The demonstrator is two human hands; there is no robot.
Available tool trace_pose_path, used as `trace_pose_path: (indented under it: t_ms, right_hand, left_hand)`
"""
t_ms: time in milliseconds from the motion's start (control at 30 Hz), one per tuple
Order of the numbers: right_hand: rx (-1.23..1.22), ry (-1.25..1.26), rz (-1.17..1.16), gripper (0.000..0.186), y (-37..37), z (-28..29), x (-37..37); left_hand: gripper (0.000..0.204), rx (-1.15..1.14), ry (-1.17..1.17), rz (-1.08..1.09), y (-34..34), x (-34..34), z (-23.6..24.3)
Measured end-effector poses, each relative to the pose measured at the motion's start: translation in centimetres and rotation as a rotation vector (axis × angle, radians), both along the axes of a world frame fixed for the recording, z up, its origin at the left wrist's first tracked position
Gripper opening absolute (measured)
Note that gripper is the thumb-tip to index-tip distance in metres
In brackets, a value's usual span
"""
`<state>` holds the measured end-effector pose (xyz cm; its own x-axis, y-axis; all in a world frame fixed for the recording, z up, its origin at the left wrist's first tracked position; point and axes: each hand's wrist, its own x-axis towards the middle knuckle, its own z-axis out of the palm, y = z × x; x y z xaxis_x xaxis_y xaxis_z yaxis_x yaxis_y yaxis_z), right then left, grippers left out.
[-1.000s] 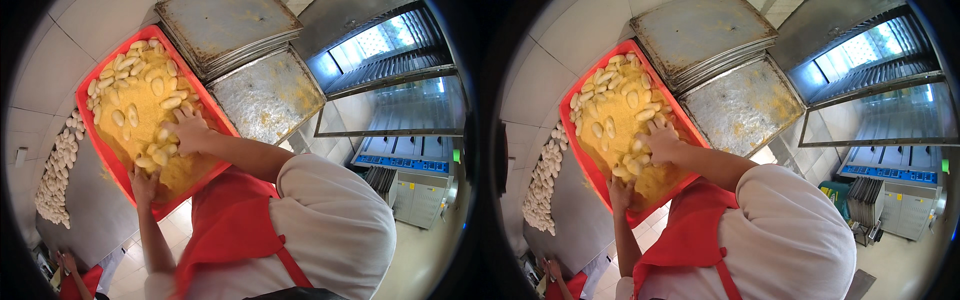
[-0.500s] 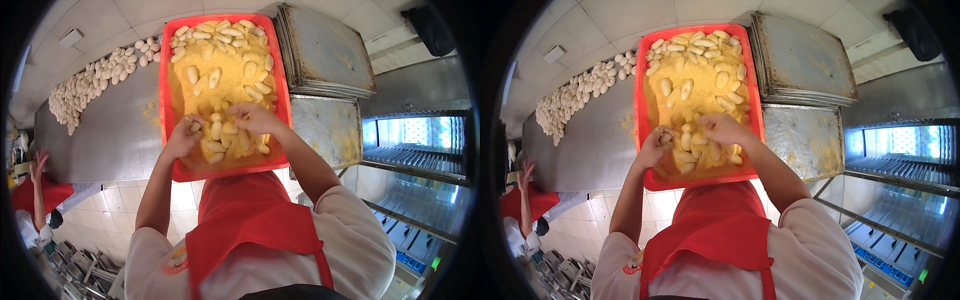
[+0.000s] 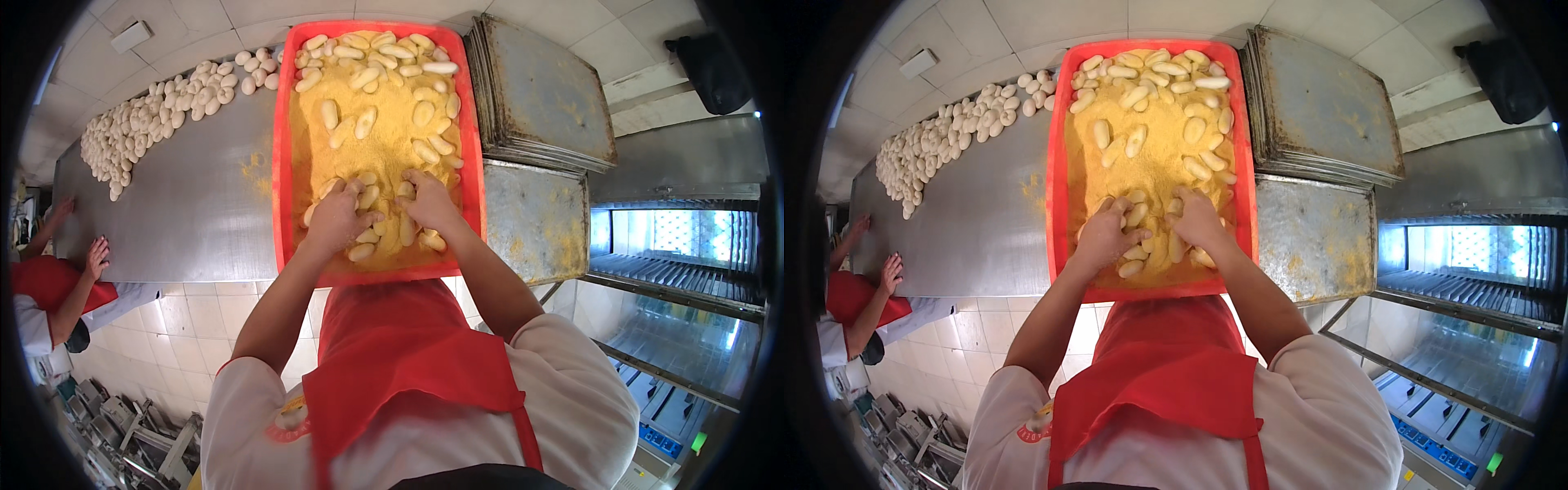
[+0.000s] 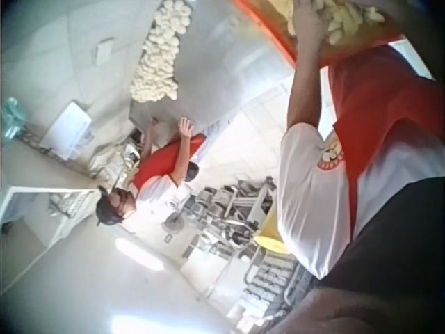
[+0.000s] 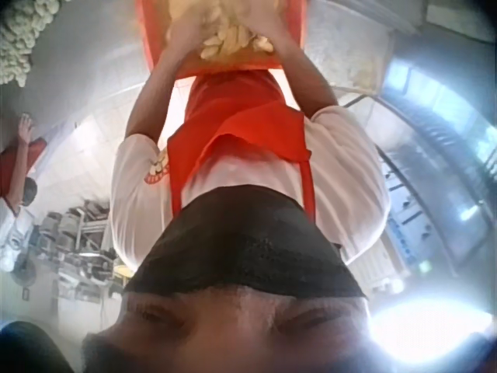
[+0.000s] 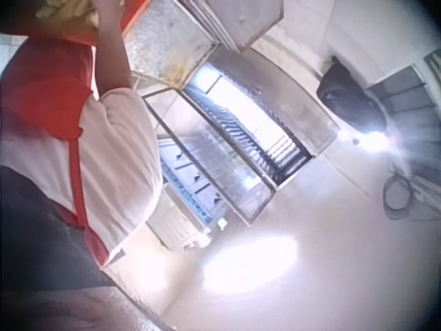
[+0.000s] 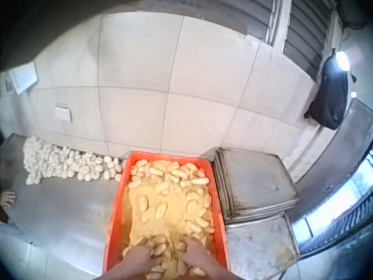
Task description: The person coats pieces of dough in a bin of cornmeal by hand and arranges them in rows on baking trays, then slides the loaded trays into a tall oven rack.
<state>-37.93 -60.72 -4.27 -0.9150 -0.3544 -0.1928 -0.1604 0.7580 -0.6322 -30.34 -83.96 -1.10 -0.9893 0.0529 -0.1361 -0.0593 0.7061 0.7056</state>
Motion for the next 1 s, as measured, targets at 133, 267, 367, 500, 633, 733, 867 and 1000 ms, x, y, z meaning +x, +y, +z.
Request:
trace_pose_path:
  t_ms: [133,267,367,500,633,733,867,1000]
  right_hand:
    - [-0.519,-0.326,-0.287,0.058,0.5,-0.5,-1.3]
    - [0.001,-0.188,-0.135,0.065,-2.7,0.5,-2.8]
    - [0.285,-0.186,0.070,0.071,-6.2,3.5,-3.5]
    - [-0.051,-0.047,-0.084,0.065,-1.0,4.3,-2.9]
    - [0.116,-0.245,-0.047,0.058,2.6,4.9,3.1]
    - [0.163,-0.163,0.052,0.056,1.3,3.4,5.8]
    - [-0.048,-0.242,-0.051,0.058,3.8,6.5,3.7]
    - [-0.605,-0.281,-0.226,0.050,15.1,5.2,0.6]
  left_hand:
    - [0.036,0.411,-0.096,0.080,-2.0,-0.4,-2.0]
    - [0.038,0.938,0.051,0.361,-2.9,-2.2,-1.0]
    - [0.046,0.320,-0.027,0.085,-3.1,-4.7,-0.6]
    - [0.047,-0.013,0.043,-0.016,-2.4,-4.4,-1.4]
    - [0.037,0.813,-0.133,0.399,-3.2,-2.4,-3.2]
    - [0.029,1.212,0.149,0.627,-1.1,-1.9,-1.1]
    - [0.026,1.250,0.078,0.617,0.2,-0.3,1.7]
    - [0.023,0.977,0.002,0.449,9.3,-1.9,3.7]
